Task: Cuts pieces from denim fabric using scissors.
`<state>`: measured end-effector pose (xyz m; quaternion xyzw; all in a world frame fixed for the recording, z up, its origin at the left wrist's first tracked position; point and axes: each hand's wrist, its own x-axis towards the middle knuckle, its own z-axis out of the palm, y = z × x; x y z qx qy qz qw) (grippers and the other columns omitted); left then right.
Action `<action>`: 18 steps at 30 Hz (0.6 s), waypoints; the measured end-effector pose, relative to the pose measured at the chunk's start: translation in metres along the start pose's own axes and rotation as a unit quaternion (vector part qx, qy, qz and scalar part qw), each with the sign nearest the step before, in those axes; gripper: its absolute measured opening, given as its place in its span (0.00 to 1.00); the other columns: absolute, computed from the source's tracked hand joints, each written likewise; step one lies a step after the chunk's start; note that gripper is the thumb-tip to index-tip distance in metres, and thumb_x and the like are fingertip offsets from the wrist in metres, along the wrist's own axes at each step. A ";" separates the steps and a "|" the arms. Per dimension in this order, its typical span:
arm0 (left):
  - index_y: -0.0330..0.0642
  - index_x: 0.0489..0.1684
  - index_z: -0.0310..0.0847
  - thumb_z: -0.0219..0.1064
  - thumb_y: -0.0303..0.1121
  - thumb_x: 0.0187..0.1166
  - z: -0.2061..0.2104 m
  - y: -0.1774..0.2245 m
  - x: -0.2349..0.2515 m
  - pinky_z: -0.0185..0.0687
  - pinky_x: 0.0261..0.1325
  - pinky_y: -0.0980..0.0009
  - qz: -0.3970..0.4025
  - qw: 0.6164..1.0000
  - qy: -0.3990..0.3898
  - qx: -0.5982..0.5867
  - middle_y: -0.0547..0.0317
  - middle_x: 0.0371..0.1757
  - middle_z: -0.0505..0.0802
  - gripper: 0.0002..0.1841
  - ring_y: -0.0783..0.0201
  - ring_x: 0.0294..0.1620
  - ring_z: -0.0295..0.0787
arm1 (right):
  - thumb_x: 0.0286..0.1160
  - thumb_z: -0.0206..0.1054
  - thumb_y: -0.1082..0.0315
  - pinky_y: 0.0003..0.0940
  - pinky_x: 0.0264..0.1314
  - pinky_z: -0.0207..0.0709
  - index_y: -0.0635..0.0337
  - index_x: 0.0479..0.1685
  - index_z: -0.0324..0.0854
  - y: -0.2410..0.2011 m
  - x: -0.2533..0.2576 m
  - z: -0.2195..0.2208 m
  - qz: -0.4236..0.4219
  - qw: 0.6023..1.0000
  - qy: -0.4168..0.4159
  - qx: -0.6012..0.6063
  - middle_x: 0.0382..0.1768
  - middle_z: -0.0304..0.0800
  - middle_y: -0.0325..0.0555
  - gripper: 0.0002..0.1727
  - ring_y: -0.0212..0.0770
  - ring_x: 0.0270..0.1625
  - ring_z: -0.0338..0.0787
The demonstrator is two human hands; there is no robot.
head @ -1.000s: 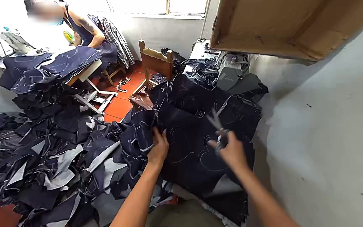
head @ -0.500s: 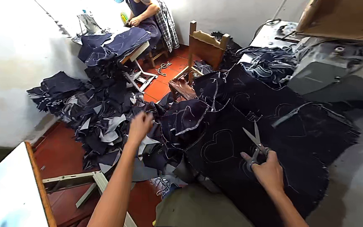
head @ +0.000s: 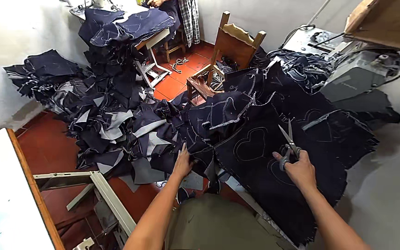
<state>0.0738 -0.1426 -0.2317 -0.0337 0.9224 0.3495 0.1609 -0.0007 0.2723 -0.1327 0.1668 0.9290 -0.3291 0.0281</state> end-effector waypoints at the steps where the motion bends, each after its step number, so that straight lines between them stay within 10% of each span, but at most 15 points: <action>1: 0.36 0.83 0.72 0.69 0.47 0.81 -0.013 0.005 0.002 0.36 0.97 0.46 0.008 0.998 -0.042 0.037 0.40 0.88 0.71 0.34 0.47 0.95 0.52 | 0.65 0.84 0.53 0.71 0.63 0.74 0.65 0.75 0.72 0.001 0.000 0.001 -0.001 1.000 0.001 -0.003 0.57 0.86 0.73 0.41 0.71 0.61 0.86; 5: 0.28 0.57 0.84 0.71 0.48 0.77 -0.067 0.027 -0.003 0.71 0.78 0.40 0.028 0.971 -0.211 0.107 0.34 0.64 0.89 0.27 0.40 0.72 0.83 | 0.66 0.84 0.54 0.71 0.68 0.73 0.65 0.75 0.73 0.003 0.006 -0.003 -0.009 1.000 -0.005 -0.003 0.62 0.87 0.69 0.40 0.69 0.65 0.86; 12: 0.34 0.77 0.71 0.75 0.39 0.72 -0.103 0.029 -0.054 0.72 0.83 0.61 0.022 0.938 -0.212 -0.273 0.45 0.74 0.84 0.34 0.62 0.76 0.79 | 0.57 0.89 0.59 0.73 0.67 0.72 0.66 0.70 0.77 0.010 0.016 -0.012 -0.014 1.000 -0.011 0.011 0.60 0.86 0.70 0.40 0.68 0.65 0.84; 15: 0.36 0.56 0.86 0.67 0.57 0.78 -0.109 0.037 -0.058 0.80 0.66 0.56 0.048 0.959 -0.193 -0.202 0.50 0.50 0.92 0.29 0.62 0.54 0.87 | 0.54 0.90 0.65 0.70 0.64 0.75 0.67 0.67 0.80 0.002 0.010 -0.029 -0.066 0.995 0.023 0.073 0.57 0.88 0.68 0.37 0.64 0.60 0.87; 18: 0.40 0.52 0.91 0.63 0.55 0.84 -0.125 0.055 -0.062 0.74 0.75 0.45 0.027 0.989 -0.140 -0.036 0.44 0.53 0.93 0.25 0.49 0.63 0.87 | 0.49 0.87 0.55 0.44 0.45 0.89 0.61 0.48 0.84 -0.017 -0.029 -0.050 -0.160 0.969 -0.099 0.159 0.37 0.94 0.45 0.29 0.41 0.39 0.94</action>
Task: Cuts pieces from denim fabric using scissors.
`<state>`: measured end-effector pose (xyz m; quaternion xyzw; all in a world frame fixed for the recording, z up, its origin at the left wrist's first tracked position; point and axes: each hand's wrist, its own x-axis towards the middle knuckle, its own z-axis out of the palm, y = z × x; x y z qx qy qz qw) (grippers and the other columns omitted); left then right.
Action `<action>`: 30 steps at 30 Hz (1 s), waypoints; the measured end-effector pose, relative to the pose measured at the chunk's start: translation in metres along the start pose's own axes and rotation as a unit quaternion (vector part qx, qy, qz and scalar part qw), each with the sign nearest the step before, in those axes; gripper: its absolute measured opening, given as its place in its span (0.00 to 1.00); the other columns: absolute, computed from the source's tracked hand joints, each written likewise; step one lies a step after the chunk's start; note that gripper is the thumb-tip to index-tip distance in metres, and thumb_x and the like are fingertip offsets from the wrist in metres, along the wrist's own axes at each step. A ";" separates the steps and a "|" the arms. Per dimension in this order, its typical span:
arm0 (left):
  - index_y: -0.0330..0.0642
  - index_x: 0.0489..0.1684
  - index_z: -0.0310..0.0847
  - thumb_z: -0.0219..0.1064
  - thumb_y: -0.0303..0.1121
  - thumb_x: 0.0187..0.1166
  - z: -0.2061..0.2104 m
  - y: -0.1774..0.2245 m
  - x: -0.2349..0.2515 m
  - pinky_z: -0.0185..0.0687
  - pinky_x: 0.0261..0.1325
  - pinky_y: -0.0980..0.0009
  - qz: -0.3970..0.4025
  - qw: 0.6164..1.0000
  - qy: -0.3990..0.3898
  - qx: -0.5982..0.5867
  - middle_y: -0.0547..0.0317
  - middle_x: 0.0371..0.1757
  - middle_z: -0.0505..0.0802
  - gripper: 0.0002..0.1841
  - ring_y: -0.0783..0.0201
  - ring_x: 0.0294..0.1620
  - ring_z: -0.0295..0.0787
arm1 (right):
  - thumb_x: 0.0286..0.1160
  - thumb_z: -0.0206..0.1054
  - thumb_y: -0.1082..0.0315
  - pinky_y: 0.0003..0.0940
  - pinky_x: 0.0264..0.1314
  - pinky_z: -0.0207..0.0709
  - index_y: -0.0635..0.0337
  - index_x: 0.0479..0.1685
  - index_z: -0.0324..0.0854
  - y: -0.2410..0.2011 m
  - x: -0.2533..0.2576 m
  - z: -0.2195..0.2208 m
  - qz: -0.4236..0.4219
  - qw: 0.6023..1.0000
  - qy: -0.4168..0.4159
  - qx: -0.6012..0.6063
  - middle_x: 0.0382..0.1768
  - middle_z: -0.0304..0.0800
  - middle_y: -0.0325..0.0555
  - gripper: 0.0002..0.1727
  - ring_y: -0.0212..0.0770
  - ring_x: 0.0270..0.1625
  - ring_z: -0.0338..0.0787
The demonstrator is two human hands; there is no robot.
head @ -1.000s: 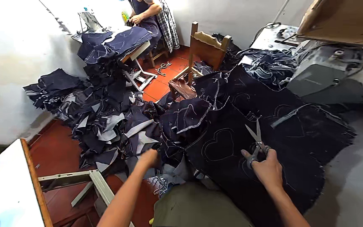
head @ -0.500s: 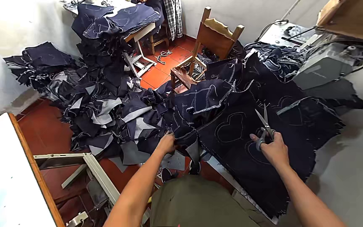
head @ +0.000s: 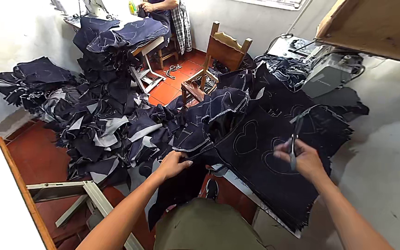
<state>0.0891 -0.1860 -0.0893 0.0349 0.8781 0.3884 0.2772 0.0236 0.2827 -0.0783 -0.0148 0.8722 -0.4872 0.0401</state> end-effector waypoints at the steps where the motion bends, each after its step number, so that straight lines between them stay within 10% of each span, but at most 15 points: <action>1: 0.42 0.55 0.91 0.63 0.54 0.84 -0.003 0.007 -0.003 0.72 0.77 0.44 -0.008 0.999 0.008 0.037 0.44 0.57 0.93 0.24 0.48 0.67 0.86 | 0.48 0.85 0.47 0.37 0.40 0.88 0.58 0.42 0.85 -0.017 -0.016 0.005 0.021 0.995 -0.097 0.020 0.31 0.92 0.38 0.28 0.35 0.33 0.92; 4: 0.47 0.56 0.93 0.63 0.55 0.84 -0.007 0.022 -0.010 0.72 0.78 0.44 -0.029 0.996 0.021 0.080 0.46 0.60 0.93 0.23 0.48 0.71 0.84 | 0.65 0.70 0.37 0.45 0.46 0.87 0.62 0.49 0.82 -0.054 -0.043 0.029 0.133 0.892 -0.428 -0.055 0.30 0.90 0.44 0.33 0.42 0.34 0.92; 7: 0.48 0.55 0.93 0.62 0.54 0.85 -0.010 0.030 -0.010 0.74 0.76 0.44 -0.032 0.994 0.006 0.100 0.48 0.58 0.94 0.22 0.49 0.68 0.87 | 0.73 0.60 0.27 0.51 0.51 0.84 0.64 0.54 0.80 -0.053 -0.042 0.062 0.140 0.835 -0.513 -0.141 0.33 0.90 0.49 0.41 0.46 0.37 0.91; 19: 0.34 0.55 0.82 0.45 0.48 0.94 0.004 0.052 -0.033 0.76 0.66 0.38 -0.047 0.990 -0.039 0.130 0.37 0.54 0.90 0.26 0.40 0.63 0.86 | 0.55 0.78 0.30 0.32 0.29 0.83 0.54 0.35 0.81 -0.039 -0.007 0.098 0.053 0.904 -0.423 -0.042 0.20 0.84 0.34 0.34 0.32 0.20 0.85; 24: 0.35 0.32 0.81 0.50 0.45 0.93 -0.021 0.056 -0.089 0.78 0.45 0.61 0.167 0.982 0.086 -0.007 0.52 0.28 0.84 0.24 0.61 0.34 0.82 | 0.23 0.84 0.22 0.42 0.73 0.78 0.59 0.70 0.75 -0.049 -0.034 0.077 -0.058 0.944 -0.326 -0.007 0.64 0.89 0.43 0.66 0.38 0.68 0.85; 27: 0.41 0.37 0.83 0.53 0.44 0.93 -0.051 0.105 -0.132 0.80 0.46 0.78 0.326 0.927 0.114 -0.148 0.66 0.33 0.87 0.19 0.79 0.39 0.83 | 0.38 0.89 0.37 0.30 0.69 0.81 0.58 0.65 0.80 -0.054 -0.061 0.095 -0.112 0.965 -0.196 0.136 0.60 0.92 0.33 0.50 0.24 0.63 0.87; 30: 0.53 0.52 0.87 0.53 0.45 0.93 -0.083 0.150 -0.155 0.80 0.58 0.87 0.397 0.893 0.158 -0.140 0.80 0.47 0.92 0.15 0.89 0.53 0.85 | 0.57 0.83 0.61 0.18 0.40 0.84 0.50 0.44 0.83 -0.068 -0.080 0.098 -0.083 0.959 -0.084 0.259 0.35 0.92 0.23 0.18 0.18 0.36 0.89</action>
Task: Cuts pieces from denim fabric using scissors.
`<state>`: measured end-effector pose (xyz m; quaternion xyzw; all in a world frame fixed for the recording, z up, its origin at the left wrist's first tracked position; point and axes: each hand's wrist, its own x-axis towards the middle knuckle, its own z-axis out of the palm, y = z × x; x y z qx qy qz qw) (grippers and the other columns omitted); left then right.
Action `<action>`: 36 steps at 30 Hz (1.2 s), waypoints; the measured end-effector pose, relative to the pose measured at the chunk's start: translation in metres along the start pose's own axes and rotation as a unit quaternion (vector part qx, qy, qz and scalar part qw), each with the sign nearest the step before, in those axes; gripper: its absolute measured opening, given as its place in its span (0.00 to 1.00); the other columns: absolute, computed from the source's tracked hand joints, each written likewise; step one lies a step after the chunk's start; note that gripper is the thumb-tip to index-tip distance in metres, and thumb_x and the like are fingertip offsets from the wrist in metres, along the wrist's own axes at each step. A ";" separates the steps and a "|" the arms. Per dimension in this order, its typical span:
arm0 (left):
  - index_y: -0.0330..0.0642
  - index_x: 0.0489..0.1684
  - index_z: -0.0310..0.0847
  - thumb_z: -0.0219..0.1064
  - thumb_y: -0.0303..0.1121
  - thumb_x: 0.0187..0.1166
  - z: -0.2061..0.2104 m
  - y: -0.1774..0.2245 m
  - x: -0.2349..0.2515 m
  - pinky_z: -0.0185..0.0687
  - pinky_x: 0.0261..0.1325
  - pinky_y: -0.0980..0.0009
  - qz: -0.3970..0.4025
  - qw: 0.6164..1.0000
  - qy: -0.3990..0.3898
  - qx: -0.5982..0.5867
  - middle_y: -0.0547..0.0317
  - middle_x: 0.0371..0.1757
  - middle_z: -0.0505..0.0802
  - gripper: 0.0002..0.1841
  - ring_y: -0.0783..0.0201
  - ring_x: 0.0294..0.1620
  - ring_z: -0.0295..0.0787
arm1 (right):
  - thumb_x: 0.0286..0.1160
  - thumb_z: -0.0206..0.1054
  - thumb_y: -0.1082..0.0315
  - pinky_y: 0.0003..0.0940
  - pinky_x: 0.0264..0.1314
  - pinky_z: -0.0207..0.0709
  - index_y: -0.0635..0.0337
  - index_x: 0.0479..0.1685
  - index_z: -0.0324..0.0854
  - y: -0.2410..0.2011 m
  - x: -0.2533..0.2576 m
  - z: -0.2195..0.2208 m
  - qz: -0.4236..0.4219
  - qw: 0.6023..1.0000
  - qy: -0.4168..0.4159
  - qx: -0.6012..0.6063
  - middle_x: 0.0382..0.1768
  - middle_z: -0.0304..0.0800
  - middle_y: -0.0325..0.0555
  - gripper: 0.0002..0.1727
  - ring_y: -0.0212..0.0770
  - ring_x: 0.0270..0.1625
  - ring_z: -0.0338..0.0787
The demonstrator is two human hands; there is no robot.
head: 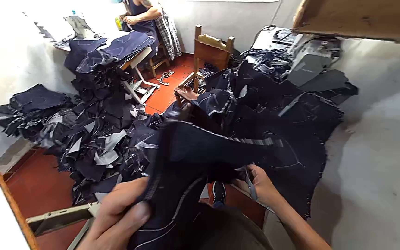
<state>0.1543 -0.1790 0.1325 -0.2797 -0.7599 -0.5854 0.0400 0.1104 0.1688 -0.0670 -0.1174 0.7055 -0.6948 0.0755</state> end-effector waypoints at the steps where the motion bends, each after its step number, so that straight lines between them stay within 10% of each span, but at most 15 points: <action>1: 0.54 0.50 0.86 0.53 0.47 0.93 -0.006 0.003 0.007 0.78 0.56 0.89 0.021 0.998 0.007 0.065 0.80 0.45 0.91 0.15 0.91 0.51 0.85 | 0.57 0.84 0.58 0.16 0.35 0.82 0.45 0.41 0.84 -0.012 -0.005 -0.012 -0.021 0.999 0.026 0.026 0.32 0.91 0.20 0.16 0.17 0.33 0.87; 3: 0.52 0.36 0.77 0.52 0.51 0.93 -0.010 -0.013 0.021 0.74 0.43 0.88 0.053 0.970 0.044 0.233 0.73 0.30 0.84 0.18 0.88 0.37 0.81 | 0.57 0.85 0.50 0.12 0.38 0.80 0.31 0.42 0.86 -0.046 -0.015 -0.056 -0.084 0.994 0.059 0.027 0.36 0.90 0.13 0.16 0.13 0.37 0.85; 7: 0.44 0.40 0.83 0.52 0.50 0.93 0.049 -0.056 0.066 0.80 0.28 0.78 0.022 0.944 0.130 0.301 0.68 0.21 0.84 0.21 0.80 0.23 0.81 | 0.56 0.83 0.44 0.12 0.39 0.80 0.25 0.44 0.84 -0.117 -0.017 -0.171 -0.090 0.985 0.131 -0.066 0.38 0.88 0.12 0.18 0.13 0.38 0.85; 10: 0.35 0.72 0.77 0.54 0.43 0.90 0.120 -0.096 0.112 0.86 0.29 0.48 -0.146 0.926 0.106 0.332 0.53 0.23 0.90 0.23 0.52 0.22 0.89 | 0.51 0.77 0.59 0.28 0.34 0.81 0.49 0.45 0.78 -0.130 0.022 -0.235 0.029 0.951 0.189 -0.242 0.34 0.86 0.31 0.20 0.26 0.33 0.84; 13: 0.46 0.89 0.63 0.51 0.44 0.93 0.180 -0.165 0.144 0.86 0.38 0.37 -0.251 0.874 0.047 0.413 0.42 0.32 0.94 0.27 0.38 0.33 0.94 | 0.68 0.76 0.75 0.68 0.51 0.79 0.72 0.60 0.77 -0.091 0.083 -0.263 0.146 0.894 0.162 -0.392 0.44 0.88 0.66 0.22 0.63 0.46 0.88; 17: 0.40 0.67 0.85 0.56 0.56 0.88 0.204 -0.207 0.161 0.80 0.64 0.33 -0.312 0.826 0.001 0.470 0.36 0.60 0.93 0.28 0.35 0.65 0.89 | 0.69 0.80 0.60 0.78 0.50 0.78 0.71 0.60 0.78 -0.016 0.097 -0.224 0.174 0.838 0.226 -0.466 0.45 0.88 0.73 0.28 0.75 0.51 0.89; 20: 0.36 0.66 0.83 0.49 0.71 0.83 0.193 -0.189 0.189 0.82 0.58 0.32 -0.432 0.790 -0.057 0.431 0.34 0.56 0.93 0.42 0.34 0.61 0.91 | 0.64 0.83 0.48 0.70 0.55 0.82 0.68 0.65 0.77 0.050 0.071 -0.171 0.163 0.867 0.254 -0.397 0.48 0.90 0.66 0.38 0.67 0.52 0.90; 24: 0.39 0.67 0.82 0.42 0.61 0.92 0.175 -0.210 0.222 0.80 0.60 0.32 -0.491 0.756 -0.063 0.429 0.34 0.60 0.92 0.34 0.34 0.64 0.89 | 0.60 0.85 0.52 0.63 0.80 0.69 0.68 0.69 0.79 0.109 0.048 -0.134 0.117 0.851 0.298 -0.416 0.73 0.85 0.56 0.39 0.62 0.75 0.83; 31: 0.42 0.81 0.73 0.44 0.55 0.93 0.174 -0.217 0.233 0.77 0.62 0.28 -0.489 0.733 -0.150 0.449 0.31 0.64 0.89 0.31 0.31 0.66 0.86 | 0.61 0.82 0.48 0.64 0.77 0.71 0.65 0.65 0.83 0.128 0.045 -0.134 0.061 0.823 0.307 -0.474 0.70 0.89 0.52 0.36 0.60 0.72 0.86; 36: 0.42 0.97 0.42 0.53 0.41 0.93 0.125 -0.199 0.213 0.71 0.77 0.35 -0.475 0.800 -0.239 0.278 0.32 0.78 0.80 0.35 0.36 0.76 0.81 | 0.57 0.86 0.54 0.69 0.78 0.67 0.69 0.68 0.81 0.105 0.047 -0.131 0.079 0.859 0.298 -0.409 0.71 0.85 0.63 0.39 0.70 0.73 0.82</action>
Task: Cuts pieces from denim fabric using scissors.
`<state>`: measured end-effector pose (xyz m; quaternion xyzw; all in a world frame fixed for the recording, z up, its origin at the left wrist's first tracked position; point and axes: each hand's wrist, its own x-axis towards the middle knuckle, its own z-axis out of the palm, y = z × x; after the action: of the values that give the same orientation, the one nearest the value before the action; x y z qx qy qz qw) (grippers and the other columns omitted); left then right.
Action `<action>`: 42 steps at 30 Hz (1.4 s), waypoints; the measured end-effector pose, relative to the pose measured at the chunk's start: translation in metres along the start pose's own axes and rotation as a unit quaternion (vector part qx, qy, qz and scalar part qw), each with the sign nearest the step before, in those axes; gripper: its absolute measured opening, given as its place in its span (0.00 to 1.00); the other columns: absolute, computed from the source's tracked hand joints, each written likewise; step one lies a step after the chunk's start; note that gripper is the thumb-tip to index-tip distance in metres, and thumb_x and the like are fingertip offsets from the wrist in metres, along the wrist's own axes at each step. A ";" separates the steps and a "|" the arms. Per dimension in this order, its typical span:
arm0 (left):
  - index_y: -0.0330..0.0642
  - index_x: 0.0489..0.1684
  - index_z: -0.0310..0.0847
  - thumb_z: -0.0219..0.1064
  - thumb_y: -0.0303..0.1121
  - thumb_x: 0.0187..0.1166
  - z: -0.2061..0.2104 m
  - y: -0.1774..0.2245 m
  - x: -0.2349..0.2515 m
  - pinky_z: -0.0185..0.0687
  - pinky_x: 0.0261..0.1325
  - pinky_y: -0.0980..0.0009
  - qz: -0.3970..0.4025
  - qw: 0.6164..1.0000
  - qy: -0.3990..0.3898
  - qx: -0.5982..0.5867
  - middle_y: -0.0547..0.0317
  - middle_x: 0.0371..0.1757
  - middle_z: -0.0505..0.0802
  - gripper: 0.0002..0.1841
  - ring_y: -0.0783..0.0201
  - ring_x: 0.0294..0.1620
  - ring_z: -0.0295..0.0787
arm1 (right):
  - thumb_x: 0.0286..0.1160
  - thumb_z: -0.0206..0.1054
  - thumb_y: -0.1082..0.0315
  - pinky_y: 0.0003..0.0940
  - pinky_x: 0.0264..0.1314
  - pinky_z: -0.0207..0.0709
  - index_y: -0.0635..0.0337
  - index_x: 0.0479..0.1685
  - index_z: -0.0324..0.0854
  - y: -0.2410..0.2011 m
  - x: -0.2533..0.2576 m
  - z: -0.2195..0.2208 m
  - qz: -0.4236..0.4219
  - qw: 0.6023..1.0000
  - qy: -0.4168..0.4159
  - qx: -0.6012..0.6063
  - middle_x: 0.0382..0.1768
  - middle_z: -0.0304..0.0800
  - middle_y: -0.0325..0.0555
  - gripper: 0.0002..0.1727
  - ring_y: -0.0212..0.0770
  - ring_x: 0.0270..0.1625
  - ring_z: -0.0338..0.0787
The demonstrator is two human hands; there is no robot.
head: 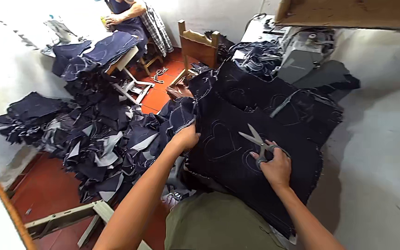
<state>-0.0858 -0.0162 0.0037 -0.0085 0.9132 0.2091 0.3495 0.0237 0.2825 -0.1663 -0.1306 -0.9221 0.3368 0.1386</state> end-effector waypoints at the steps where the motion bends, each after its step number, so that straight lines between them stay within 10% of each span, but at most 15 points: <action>1: 0.44 0.96 0.46 0.53 0.38 0.93 0.003 -0.008 -0.003 0.72 0.75 0.35 0.006 0.999 0.016 -0.029 0.32 0.76 0.82 0.33 0.36 0.74 0.82 | 0.56 0.87 0.55 0.70 0.75 0.70 0.70 0.68 0.81 -0.014 -0.001 -0.007 -0.001 0.999 -0.002 0.033 0.68 0.86 0.66 0.39 0.71 0.70 0.84; 4: 0.45 0.94 0.55 0.55 0.31 0.88 0.010 -0.006 -0.006 0.71 0.77 0.33 -0.013 0.997 0.060 -0.038 0.32 0.75 0.83 0.31 0.35 0.76 0.80 | 0.60 0.81 0.50 0.58 0.62 0.84 0.71 0.69 0.77 -0.082 0.008 -0.007 -0.152 0.977 -0.044 0.143 0.62 0.91 0.62 0.41 0.58 0.60 0.92; 7: 0.43 0.92 0.58 0.61 0.32 0.86 0.012 -0.007 -0.016 0.74 0.75 0.35 0.030 0.997 0.069 -0.020 0.33 0.72 0.85 0.32 0.36 0.74 0.82 | 0.61 0.81 0.48 0.56 0.75 0.78 0.65 0.77 0.74 -0.159 0.031 0.026 -0.277 0.935 -0.128 0.182 0.75 0.84 0.54 0.44 0.54 0.75 0.84; 11: 0.45 0.71 0.85 0.55 0.26 0.89 0.026 -0.070 -0.081 0.88 0.66 0.50 0.110 0.939 0.262 -0.195 0.52 0.60 0.95 0.18 0.56 0.58 0.95 | 0.63 0.85 0.54 0.64 0.66 0.81 0.61 0.72 0.75 -0.210 0.052 0.050 -0.155 0.954 -0.212 0.145 0.61 0.90 0.57 0.38 0.57 0.63 0.90; 13: 0.37 0.59 0.85 0.51 0.27 0.88 0.058 -0.141 -0.061 0.94 0.53 0.51 0.008 0.886 0.361 -0.292 0.50 0.49 0.97 0.16 0.56 0.45 0.97 | 0.62 0.85 0.50 0.64 0.61 0.82 0.60 0.70 0.76 -0.210 0.054 0.052 -0.146 0.959 -0.212 0.120 0.55 0.91 0.57 0.38 0.58 0.58 0.91; 16: 0.29 0.69 0.81 0.52 0.30 0.92 0.120 -0.229 0.016 0.77 0.75 0.48 -0.057 0.863 0.264 -0.428 0.38 0.65 0.90 0.18 0.49 0.67 0.87 | 0.59 0.86 0.51 0.61 0.69 0.80 0.61 0.71 0.78 -0.199 0.054 0.057 -0.234 0.948 -0.193 0.092 0.68 0.89 0.51 0.40 0.56 0.67 0.89; 19: 0.27 0.66 0.78 0.49 0.29 0.93 0.154 -0.233 0.046 0.88 0.48 0.64 -0.011 0.813 0.206 -0.544 0.48 0.41 0.93 0.17 0.64 0.38 0.90 | 0.55 0.88 0.54 0.61 0.73 0.76 0.64 0.70 0.78 -0.193 0.052 0.061 -0.268 0.942 -0.190 0.062 0.72 0.86 0.52 0.41 0.58 0.71 0.86; 21: 0.29 0.69 0.76 0.56 0.27 0.88 0.152 -0.225 0.040 0.87 0.39 0.62 0.010 0.883 0.123 -0.453 0.46 0.39 0.92 0.17 0.60 0.32 0.89 | 0.56 0.88 0.52 0.59 0.74 0.76 0.61 0.72 0.78 -0.194 0.055 0.060 -0.256 0.945 -0.197 0.045 0.73 0.86 0.49 0.42 0.56 0.72 0.86; 24: 0.32 0.76 0.76 0.75 0.26 0.67 0.138 -0.223 0.023 0.71 0.80 0.46 0.069 0.954 -0.029 -0.291 0.33 0.77 0.79 0.32 0.43 0.77 0.77 | 0.56 0.88 0.52 0.60 0.74 0.76 0.61 0.72 0.78 -0.198 0.055 0.060 -0.246 0.948 -0.202 0.019 0.71 0.87 0.51 0.42 0.57 0.69 0.87; 26: 0.33 0.82 0.70 0.83 0.28 0.54 0.148 -0.231 0.022 0.62 0.88 0.48 0.111 0.954 -0.030 -0.277 0.35 0.85 0.70 0.45 0.44 0.86 0.66 | 0.57 0.87 0.52 0.60 0.75 0.76 0.60 0.74 0.79 -0.198 0.055 0.061 -0.252 0.947 -0.198 -0.001 0.72 0.87 0.50 0.42 0.57 0.71 0.86; 32: 0.30 0.75 0.69 0.59 0.44 0.82 0.184 -0.237 -0.019 0.82 0.68 0.43 0.096 0.951 0.126 -0.266 0.37 0.56 0.91 0.29 0.44 0.60 0.90 | 0.55 0.88 0.52 0.58 0.78 0.73 0.58 0.74 0.80 -0.201 0.052 0.063 -0.231 0.953 -0.197 0.003 0.72 0.87 0.49 0.42 0.54 0.74 0.85; 35: 0.35 0.72 0.80 0.62 0.33 0.77 0.169 -0.231 -0.062 0.89 0.55 0.41 0.137 0.926 0.319 -0.146 0.44 0.55 0.95 0.23 0.45 0.52 0.95 | 0.54 0.90 0.55 0.59 0.77 0.74 0.59 0.72 0.81 -0.210 0.055 0.051 -0.192 0.956 -0.222 0.007 0.71 0.87 0.51 0.41 0.55 0.72 0.86; 39: 0.50 0.54 0.94 0.70 0.30 0.68 0.149 -0.221 -0.085 0.88 0.31 0.46 0.163 0.899 0.406 -0.023 0.48 0.38 0.93 0.16 0.47 0.32 0.94 | 0.52 0.90 0.61 0.63 0.56 0.85 0.62 0.48 0.90 -0.238 0.055 -0.011 -0.237 0.953 -0.179 -0.057 0.44 0.94 0.56 0.24 0.58 0.50 0.93; 42: 0.49 0.53 0.94 0.69 0.27 0.69 0.136 -0.217 -0.095 0.89 0.41 0.44 0.134 0.926 0.352 -0.031 0.48 0.41 0.95 0.16 0.46 0.40 0.95 | 0.66 0.79 0.42 0.53 0.45 0.82 0.60 0.43 0.86 -0.238 0.038 -0.075 -0.119 0.878 -0.457 -0.081 0.30 0.87 0.49 0.27 0.48 0.35 0.88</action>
<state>0.1078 -0.1739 -0.1077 0.0306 0.9632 0.2656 -0.0264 -0.0210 0.1629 0.0517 0.1376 -0.9154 0.2640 -0.2709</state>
